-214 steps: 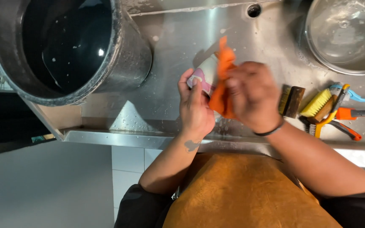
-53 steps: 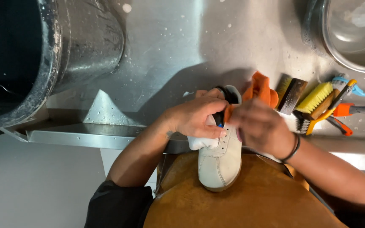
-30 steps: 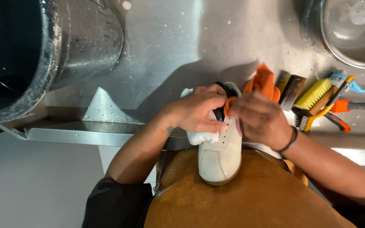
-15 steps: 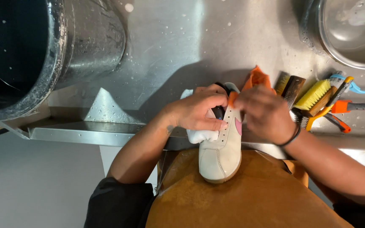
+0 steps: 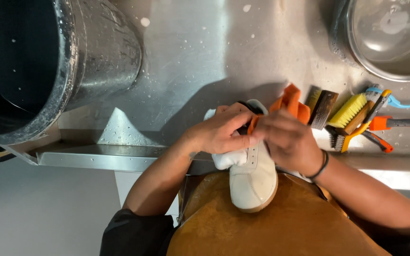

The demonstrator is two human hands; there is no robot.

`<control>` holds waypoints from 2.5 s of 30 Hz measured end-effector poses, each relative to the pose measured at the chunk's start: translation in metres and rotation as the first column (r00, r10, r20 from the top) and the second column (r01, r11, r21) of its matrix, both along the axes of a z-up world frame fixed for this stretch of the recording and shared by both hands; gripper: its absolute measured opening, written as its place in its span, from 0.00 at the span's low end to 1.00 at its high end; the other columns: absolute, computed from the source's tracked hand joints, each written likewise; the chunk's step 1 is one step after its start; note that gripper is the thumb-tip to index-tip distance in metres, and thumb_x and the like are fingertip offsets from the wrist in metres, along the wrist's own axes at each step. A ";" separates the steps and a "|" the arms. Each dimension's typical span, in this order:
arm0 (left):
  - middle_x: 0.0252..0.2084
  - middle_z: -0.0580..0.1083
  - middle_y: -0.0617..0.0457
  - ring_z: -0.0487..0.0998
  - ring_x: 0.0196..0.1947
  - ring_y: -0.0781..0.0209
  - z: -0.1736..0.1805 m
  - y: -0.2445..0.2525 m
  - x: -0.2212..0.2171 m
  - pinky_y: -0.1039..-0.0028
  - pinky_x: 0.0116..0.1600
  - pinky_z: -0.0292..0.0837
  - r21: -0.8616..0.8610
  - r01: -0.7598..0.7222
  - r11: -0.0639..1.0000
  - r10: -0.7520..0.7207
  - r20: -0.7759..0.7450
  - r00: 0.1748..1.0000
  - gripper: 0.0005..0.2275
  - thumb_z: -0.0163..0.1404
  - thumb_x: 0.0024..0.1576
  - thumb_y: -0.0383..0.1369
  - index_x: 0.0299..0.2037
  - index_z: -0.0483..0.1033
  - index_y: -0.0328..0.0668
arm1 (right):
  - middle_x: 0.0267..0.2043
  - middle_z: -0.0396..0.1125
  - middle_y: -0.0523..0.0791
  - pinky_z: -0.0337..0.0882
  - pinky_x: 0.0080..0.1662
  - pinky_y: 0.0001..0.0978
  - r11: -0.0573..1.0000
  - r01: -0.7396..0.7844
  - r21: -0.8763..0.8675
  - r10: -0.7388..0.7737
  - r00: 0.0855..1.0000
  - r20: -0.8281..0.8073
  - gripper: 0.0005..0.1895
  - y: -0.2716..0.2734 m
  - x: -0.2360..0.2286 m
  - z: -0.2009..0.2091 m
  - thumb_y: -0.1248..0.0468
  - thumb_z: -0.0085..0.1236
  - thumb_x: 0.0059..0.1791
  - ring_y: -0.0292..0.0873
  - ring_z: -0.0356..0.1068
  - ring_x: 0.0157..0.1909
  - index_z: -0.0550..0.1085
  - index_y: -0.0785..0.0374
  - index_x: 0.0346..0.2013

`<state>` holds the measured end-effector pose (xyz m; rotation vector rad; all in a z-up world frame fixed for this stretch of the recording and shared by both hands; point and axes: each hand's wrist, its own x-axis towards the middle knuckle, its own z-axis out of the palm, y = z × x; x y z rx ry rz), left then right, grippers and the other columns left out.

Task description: The person cleans a shoe using a cloth and various brushes at a stainless steel sink, wiping the exterior and interior surfaces.

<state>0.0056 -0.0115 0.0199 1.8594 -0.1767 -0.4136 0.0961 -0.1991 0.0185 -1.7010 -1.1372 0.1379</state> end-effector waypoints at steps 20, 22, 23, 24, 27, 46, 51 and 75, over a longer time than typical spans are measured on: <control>0.40 0.71 0.46 0.65 0.47 0.47 -0.032 -0.009 -0.001 0.61 0.50 0.55 0.068 0.123 0.990 -0.134 0.185 0.974 0.17 0.42 0.54 0.32 0.53 0.66 0.37 | 0.39 0.69 0.53 0.71 0.38 0.49 0.944 -0.331 -0.004 0.327 0.933 -0.153 0.14 -0.025 0.000 0.026 0.77 0.45 0.43 0.59 0.69 0.37 0.76 0.67 0.39; 0.37 0.69 0.50 0.65 0.45 0.50 -0.037 -0.010 0.001 0.63 0.49 0.54 0.088 0.125 0.988 -0.136 0.141 0.981 0.16 0.42 0.56 0.34 0.54 0.66 0.42 | 0.34 0.71 0.50 0.72 0.37 0.42 0.933 -0.358 0.030 0.353 0.900 -0.256 0.15 -0.019 -0.008 0.050 0.79 0.46 0.41 0.52 0.70 0.33 0.78 0.64 0.35; 0.34 0.68 0.53 0.65 0.43 0.53 -0.038 -0.012 0.000 0.65 0.48 0.53 0.103 0.130 0.986 -0.139 0.093 0.986 0.15 0.42 0.58 0.36 0.54 0.66 0.47 | 0.30 0.72 0.46 0.73 0.36 0.35 0.924 -0.377 0.065 0.375 0.855 -0.359 0.16 -0.017 -0.014 0.063 0.81 0.48 0.39 0.45 0.71 0.28 0.79 0.62 0.30; 0.34 0.68 0.53 0.65 0.43 0.53 -0.034 -0.011 0.002 0.65 0.48 0.53 0.107 0.129 0.986 -0.139 0.096 0.986 0.15 0.42 0.58 0.36 0.54 0.66 0.47 | 0.30 0.72 0.46 0.73 0.36 0.35 0.923 -0.378 0.068 0.377 0.856 -0.355 0.16 -0.018 -0.007 0.049 0.81 0.48 0.39 0.45 0.71 0.28 0.79 0.62 0.30; 0.38 0.71 0.48 0.67 0.46 0.49 -0.028 -0.016 0.001 0.62 0.47 0.55 0.140 0.145 0.979 -0.161 0.113 0.980 0.15 0.41 0.59 0.37 0.54 0.65 0.44 | 0.36 0.70 0.49 0.70 0.37 0.43 0.962 -0.273 -0.018 0.268 0.953 -0.138 0.17 -0.026 -0.007 0.039 0.83 0.46 0.43 0.54 0.69 0.34 0.77 0.64 0.36; 0.37 0.73 0.48 0.70 0.38 0.51 0.017 -0.017 0.017 0.58 0.45 0.58 0.325 0.221 0.919 -0.159 -0.207 0.965 0.09 0.33 0.60 0.33 0.47 0.61 0.47 | 0.33 0.66 0.45 0.47 0.56 0.53 0.913 -0.409 0.010 0.396 0.878 -0.270 0.08 -0.043 -0.024 0.072 0.73 0.43 0.48 0.45 0.65 0.30 0.72 0.67 0.30; 0.31 0.72 0.45 0.71 0.35 0.48 0.016 -0.020 0.019 0.58 0.46 0.60 0.377 0.214 0.901 -0.162 -0.166 0.973 0.09 0.33 0.59 0.33 0.47 0.61 0.46 | 0.34 0.67 0.49 0.70 0.41 0.39 0.952 -0.302 -0.045 0.288 0.937 -0.196 0.10 -0.048 -0.022 0.062 0.80 0.42 0.48 0.46 0.68 0.34 0.73 0.70 0.33; 0.26 0.72 0.46 0.71 0.32 0.48 0.004 -0.028 0.018 0.58 0.45 0.59 0.475 0.150 0.867 -0.137 -0.061 0.989 0.14 0.36 0.58 0.31 0.54 0.63 0.45 | 0.35 0.71 0.47 0.72 0.43 0.41 0.891 -0.440 0.111 0.447 0.807 -0.386 0.10 -0.043 -0.023 0.069 0.76 0.41 0.48 0.47 0.70 0.34 0.72 0.69 0.37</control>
